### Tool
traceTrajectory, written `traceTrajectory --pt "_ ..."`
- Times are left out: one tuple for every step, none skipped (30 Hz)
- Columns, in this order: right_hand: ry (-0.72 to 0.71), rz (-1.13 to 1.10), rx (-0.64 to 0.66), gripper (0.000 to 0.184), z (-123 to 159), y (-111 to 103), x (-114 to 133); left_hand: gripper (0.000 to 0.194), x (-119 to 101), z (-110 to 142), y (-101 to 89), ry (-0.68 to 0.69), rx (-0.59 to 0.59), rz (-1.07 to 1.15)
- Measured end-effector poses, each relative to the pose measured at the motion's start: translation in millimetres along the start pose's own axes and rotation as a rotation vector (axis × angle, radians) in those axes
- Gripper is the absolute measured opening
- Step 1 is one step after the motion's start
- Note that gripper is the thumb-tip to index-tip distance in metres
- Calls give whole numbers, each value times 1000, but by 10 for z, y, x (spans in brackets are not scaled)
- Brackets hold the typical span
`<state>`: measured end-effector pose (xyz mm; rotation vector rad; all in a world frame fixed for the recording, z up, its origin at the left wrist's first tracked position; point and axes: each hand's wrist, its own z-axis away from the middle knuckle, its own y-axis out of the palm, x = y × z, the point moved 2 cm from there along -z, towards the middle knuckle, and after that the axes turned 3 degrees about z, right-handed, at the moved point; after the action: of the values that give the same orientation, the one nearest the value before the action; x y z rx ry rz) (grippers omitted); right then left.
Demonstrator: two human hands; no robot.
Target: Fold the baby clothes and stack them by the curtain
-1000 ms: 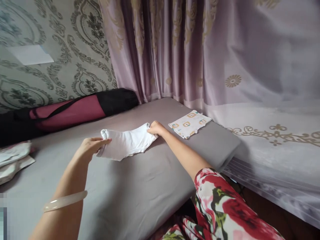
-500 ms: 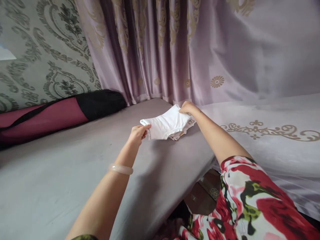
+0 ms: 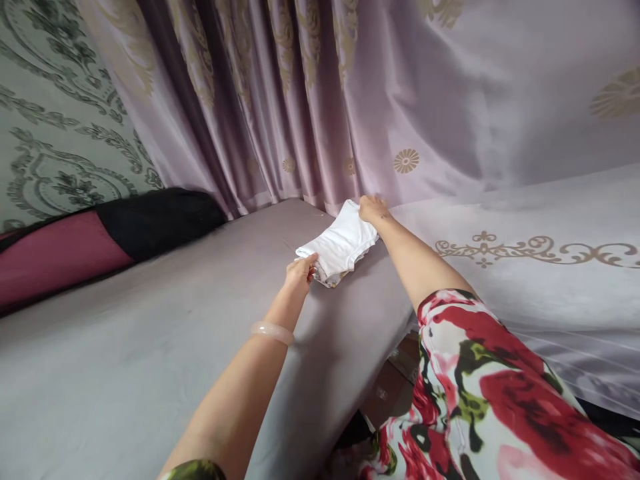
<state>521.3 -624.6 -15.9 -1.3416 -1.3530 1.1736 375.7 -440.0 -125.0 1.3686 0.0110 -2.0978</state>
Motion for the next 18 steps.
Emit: traceTrajectory --pt "-2 1 5 33 -4 18 -1 34 13 -11 1 -1 -5 3" --pt "-1 3 7 33 -7 35 0 33 27 -23 0 -2 -7 3" --pt "0 3 10 32 -9 53 1 33 44 -36 -4 -8 -8 2" --pt "-1 4 15 31 -12 74 3 32 62 -50 -9 -11 -4 2" --pt "-2 4 20 31 -15 97 5 32 82 -65 -15 -12 3 3" --pt "-3 4 24 30 -20 124 5 31 105 -80 -20 -11 10 5" --pt "-4 4 27 30 -25 153 4 30 129 -93 -25 -9 17 6" --pt "-4 4 29 29 -31 184 1 29 153 -105 -30 -9 22 6" --pt "-4 3 28 29 -37 218 -3 29 177 -115 -36 -9 24 3" --pt "-5 2 27 29 -42 253 -8 29 198 -121 -42 -8 24 -7" --pt "-4 2 25 29 -44 289 -14 29 216 -125 -48 -5 22 -22" --pt "-4 2 21 29 -43 326 -22 30 231 -127 -56 3 21 -43" --pt "-3 1 16 29 -39 363 -29 30 242 -127 -63 12 19 -71" --pt "-2 1 10 29 -31 402 -38 30 252 -125 -71 21 19 -102" --pt "-1 0 3 30 -19 443 -46 30 260 -122 -78 27 20 -133" --pt "-2 -1 -5 30 -5 484 -55 29 268 -118 -84 32 24 -156" --pt "-3 -3 -13 30 10 527 -65 28 275 -113 -88 36 30 -169" --pt "-5 -5 -22 31 26 570 -74 27 281 -107 -92 41 35 -174"
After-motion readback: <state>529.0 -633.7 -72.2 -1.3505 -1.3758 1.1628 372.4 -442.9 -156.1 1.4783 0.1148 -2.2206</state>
